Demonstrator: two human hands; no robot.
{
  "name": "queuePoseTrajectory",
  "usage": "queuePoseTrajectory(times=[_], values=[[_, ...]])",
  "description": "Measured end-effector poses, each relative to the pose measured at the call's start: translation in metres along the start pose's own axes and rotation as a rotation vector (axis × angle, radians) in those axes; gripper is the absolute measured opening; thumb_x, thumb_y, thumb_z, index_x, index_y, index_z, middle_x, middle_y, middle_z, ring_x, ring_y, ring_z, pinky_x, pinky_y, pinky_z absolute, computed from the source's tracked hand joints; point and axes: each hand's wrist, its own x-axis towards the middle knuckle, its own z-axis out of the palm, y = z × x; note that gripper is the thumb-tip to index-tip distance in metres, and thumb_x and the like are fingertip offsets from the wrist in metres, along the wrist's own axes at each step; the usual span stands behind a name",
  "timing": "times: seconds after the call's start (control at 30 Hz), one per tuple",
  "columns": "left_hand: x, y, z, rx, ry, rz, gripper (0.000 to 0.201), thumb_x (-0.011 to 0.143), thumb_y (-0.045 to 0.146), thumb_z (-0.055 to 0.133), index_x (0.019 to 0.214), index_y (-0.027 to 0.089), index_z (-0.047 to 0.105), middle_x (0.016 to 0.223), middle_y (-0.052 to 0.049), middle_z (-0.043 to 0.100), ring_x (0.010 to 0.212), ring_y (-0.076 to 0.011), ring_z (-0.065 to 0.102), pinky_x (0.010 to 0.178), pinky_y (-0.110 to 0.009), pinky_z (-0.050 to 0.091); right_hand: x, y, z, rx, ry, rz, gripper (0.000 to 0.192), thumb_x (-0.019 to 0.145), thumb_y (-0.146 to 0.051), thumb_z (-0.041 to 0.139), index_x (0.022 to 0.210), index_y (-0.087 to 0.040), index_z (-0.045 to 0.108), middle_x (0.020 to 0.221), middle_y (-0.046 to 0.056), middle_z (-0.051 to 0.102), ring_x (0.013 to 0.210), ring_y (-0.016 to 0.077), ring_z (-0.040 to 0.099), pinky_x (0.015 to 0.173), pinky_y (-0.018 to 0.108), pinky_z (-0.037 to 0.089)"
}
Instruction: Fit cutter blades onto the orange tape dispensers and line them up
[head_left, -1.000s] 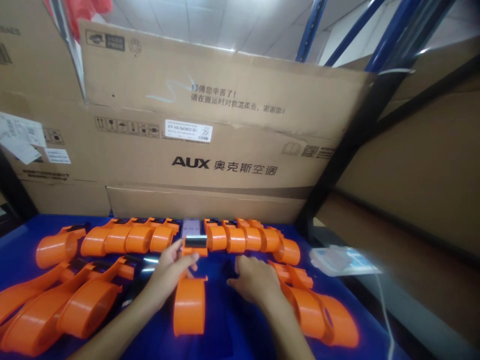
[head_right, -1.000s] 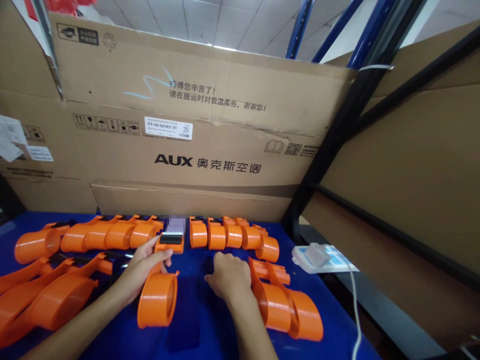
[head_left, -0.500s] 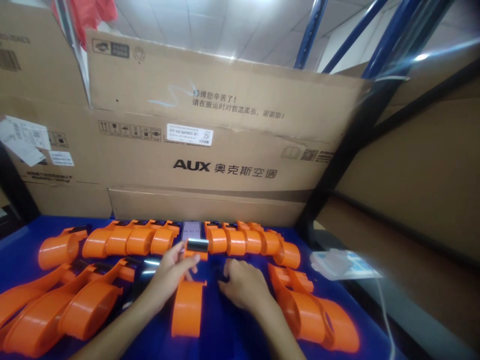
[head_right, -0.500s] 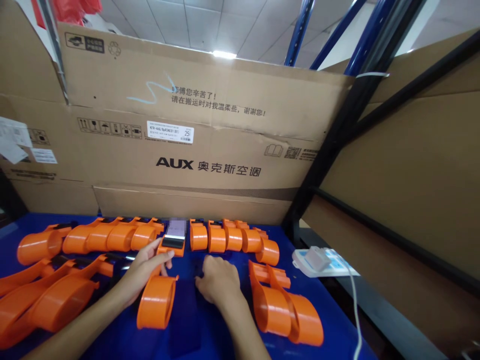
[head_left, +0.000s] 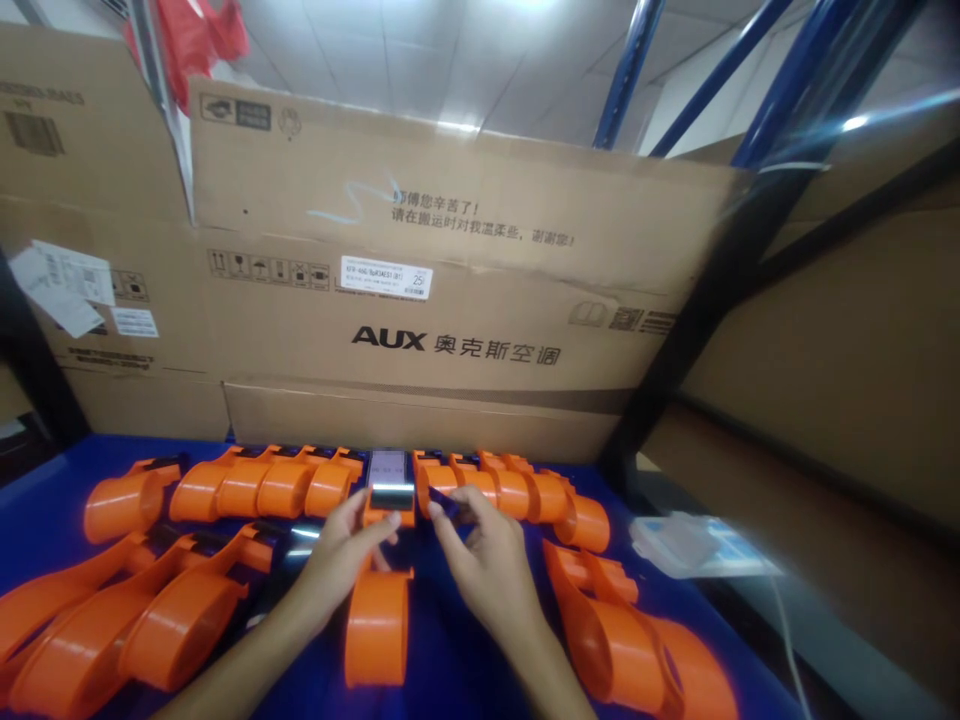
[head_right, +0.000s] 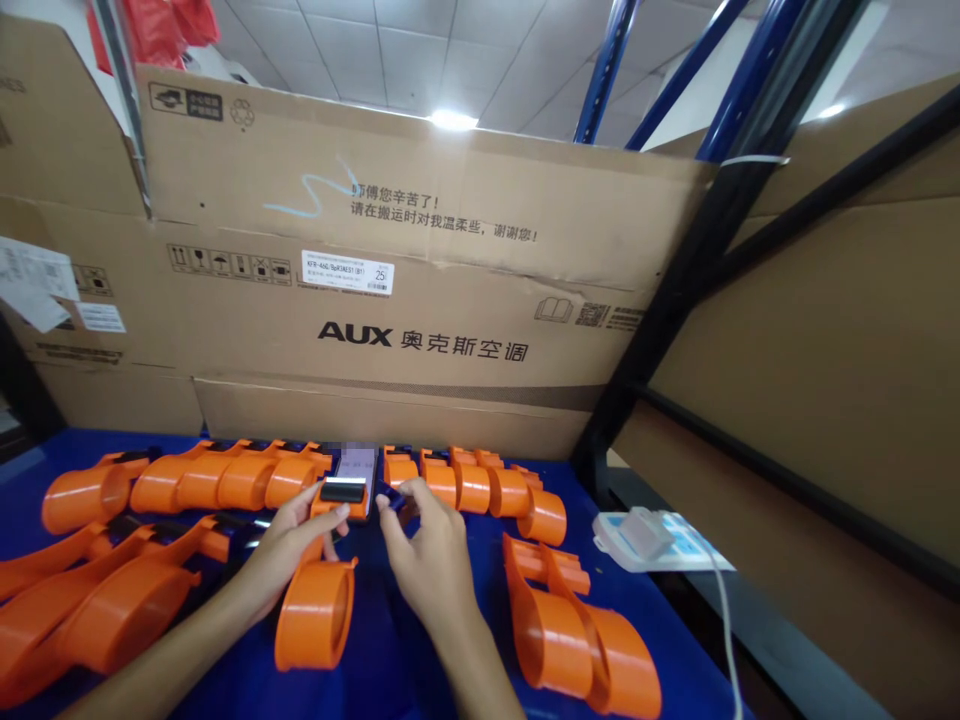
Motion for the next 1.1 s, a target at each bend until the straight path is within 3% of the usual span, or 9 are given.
queuePoseTrajectory(times=[0.13, 0.23, 0.37, 0.53, 0.63, 0.83, 1.1], values=[[0.000, 0.002, 0.001, -0.015, 0.007, 0.009, 0.042, 0.081, 0.044, 0.073, 0.111, 0.016, 0.063, 0.075, 0.000, 0.064, 0.049, -0.0104, 0.058, 0.051, -0.023, 0.049, -0.004, 0.000, 0.012, 0.137, -0.008, -0.045, 0.020, 0.096, -0.040, 0.057, 0.088, -0.021, 0.057, 0.058, -0.006, 0.052, 0.049, 0.0114, 0.051, 0.048, 0.021, 0.038], [-0.002, 0.004, 0.003, -0.026, 0.009, 0.014, 0.040, 0.081, 0.043, 0.074, 0.109, 0.016, 0.064, 0.076, 0.000, 0.065, 0.051, -0.0108, 0.059, 0.051, -0.023, 0.050, -0.007, 0.000, 0.014, 0.111, 0.045, -0.089, 0.018, 0.094, -0.037, 0.060, 0.092, -0.020, 0.064, 0.059, -0.004, 0.056, 0.048, 0.0119, 0.053, 0.048, 0.021, 0.042], [-0.005, 0.005, 0.005, -0.057, 0.019, 0.016, 0.037, 0.081, 0.043, 0.074, 0.105, 0.018, 0.064, 0.075, 0.001, 0.065, 0.050, -0.0103, 0.059, 0.051, -0.023, 0.050, -0.009, 0.000, 0.012, 0.092, 0.116, -0.209, 0.018, 0.095, -0.027, 0.059, 0.105, -0.021, 0.072, 0.089, 0.005, 0.076, 0.075, 0.0182, 0.071, 0.072, 0.026, 0.055], [-0.006, 0.004, 0.005, -0.067, 0.042, 0.017, 0.034, 0.082, 0.043, 0.073, 0.102, 0.018, 0.063, 0.074, 0.001, 0.065, 0.049, -0.0100, 0.058, 0.052, -0.023, 0.050, -0.008, 0.003, 0.014, 0.126, 0.095, -0.243, 0.033, 0.096, -0.019, 0.054, 0.126, -0.022, 0.067, 0.115, 0.008, 0.075, 0.100, 0.0214, 0.073, 0.089, 0.031, 0.056], [-0.006, 0.004, 0.006, -0.068, 0.042, 0.022, 0.035, 0.081, 0.043, 0.074, 0.103, 0.018, 0.063, 0.074, 0.001, 0.065, 0.050, -0.0111, 0.059, 0.053, -0.025, 0.051, -0.010, 0.004, 0.018, 0.101, 0.063, -0.239, 0.037, 0.096, -0.019, 0.052, 0.131, -0.021, 0.064, 0.116, 0.009, 0.074, 0.098, 0.0215, 0.074, 0.085, 0.031, 0.059], [-0.004, 0.002, 0.007, -0.083, 0.075, 0.044, 0.037, 0.081, 0.043, 0.074, 0.106, 0.018, 0.062, 0.074, 0.001, 0.065, 0.050, -0.0113, 0.059, 0.055, -0.026, 0.053, -0.016, 0.006, 0.027, 0.038, 0.079, -0.201, 0.046, 0.095, -0.025, 0.056, 0.141, -0.020, 0.055, 0.094, 0.007, 0.079, 0.061, 0.0168, 0.072, 0.064, 0.027, 0.059], [-0.008, 0.003, 0.008, -0.028, 0.066, 0.096, 0.040, 0.081, 0.044, 0.072, 0.110, 0.018, 0.063, 0.079, -0.001, 0.067, 0.051, -0.0121, 0.061, 0.051, -0.025, 0.052, -0.015, 0.010, 0.028, -0.035, 0.061, -0.255, 0.041, 0.098, -0.027, 0.053, 0.138, -0.020, 0.058, 0.091, 0.008, 0.079, 0.067, 0.0178, 0.073, 0.060, 0.024, 0.056]])
